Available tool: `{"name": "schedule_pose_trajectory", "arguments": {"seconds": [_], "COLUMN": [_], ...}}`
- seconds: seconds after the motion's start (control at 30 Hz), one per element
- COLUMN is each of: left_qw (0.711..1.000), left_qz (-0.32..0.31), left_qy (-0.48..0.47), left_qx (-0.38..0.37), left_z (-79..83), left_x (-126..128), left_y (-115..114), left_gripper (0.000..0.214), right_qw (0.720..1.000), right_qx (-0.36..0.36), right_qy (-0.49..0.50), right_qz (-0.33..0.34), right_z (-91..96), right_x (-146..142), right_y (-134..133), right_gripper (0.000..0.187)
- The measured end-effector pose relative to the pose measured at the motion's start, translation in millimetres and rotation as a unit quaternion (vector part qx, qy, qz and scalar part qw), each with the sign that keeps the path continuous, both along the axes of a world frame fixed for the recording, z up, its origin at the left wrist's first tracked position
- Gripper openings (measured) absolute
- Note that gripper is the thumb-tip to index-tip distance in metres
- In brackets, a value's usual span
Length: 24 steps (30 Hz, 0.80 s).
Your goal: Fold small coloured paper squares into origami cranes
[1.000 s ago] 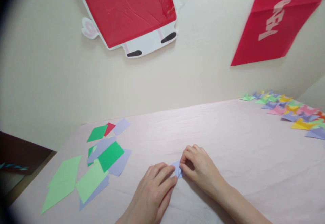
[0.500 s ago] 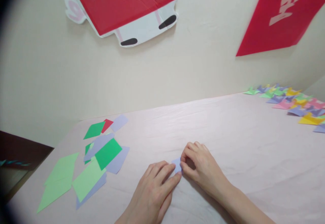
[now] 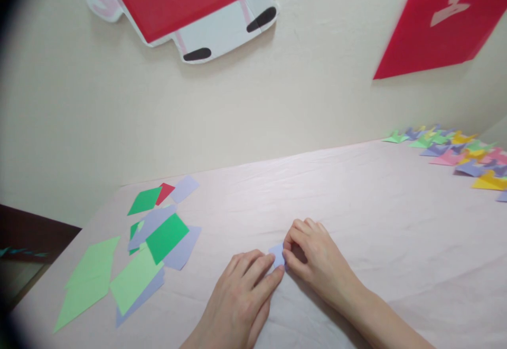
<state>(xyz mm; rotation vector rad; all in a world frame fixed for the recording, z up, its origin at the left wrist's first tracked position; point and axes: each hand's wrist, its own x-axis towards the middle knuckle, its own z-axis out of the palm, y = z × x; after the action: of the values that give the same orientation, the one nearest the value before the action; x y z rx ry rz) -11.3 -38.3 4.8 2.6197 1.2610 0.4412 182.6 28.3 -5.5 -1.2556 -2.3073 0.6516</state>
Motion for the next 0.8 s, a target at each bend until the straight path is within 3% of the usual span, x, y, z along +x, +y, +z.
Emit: {"name": "schedule_pose_trajectory", "arguments": {"seconds": [0.37,0.6,0.8], "left_qw": [0.999,0.997,0.994], "left_qz": [0.014,0.038,0.061], "left_qy": [0.01,0.029,0.019], "left_qx": [0.028,0.064,0.085], "left_z": [-2.1,-10.0,-14.8], "left_x": [3.1,7.2,12.2], "left_y": [-1.8,-5.1,-6.7], "left_gripper": [0.043,0.043,0.044], "right_qw": [1.0,0.998,0.999], "right_qx": [0.011,-0.05,-0.042], "right_qy": [-0.014,0.024,0.009], "right_qz": [0.0,0.002,-0.002], "right_z": [0.1,6.2,7.4], "right_x": [-1.3,6.0,4.9], "right_y": [-1.9,-2.0,-3.3], "right_gripper": [0.012,0.008,0.009]}}
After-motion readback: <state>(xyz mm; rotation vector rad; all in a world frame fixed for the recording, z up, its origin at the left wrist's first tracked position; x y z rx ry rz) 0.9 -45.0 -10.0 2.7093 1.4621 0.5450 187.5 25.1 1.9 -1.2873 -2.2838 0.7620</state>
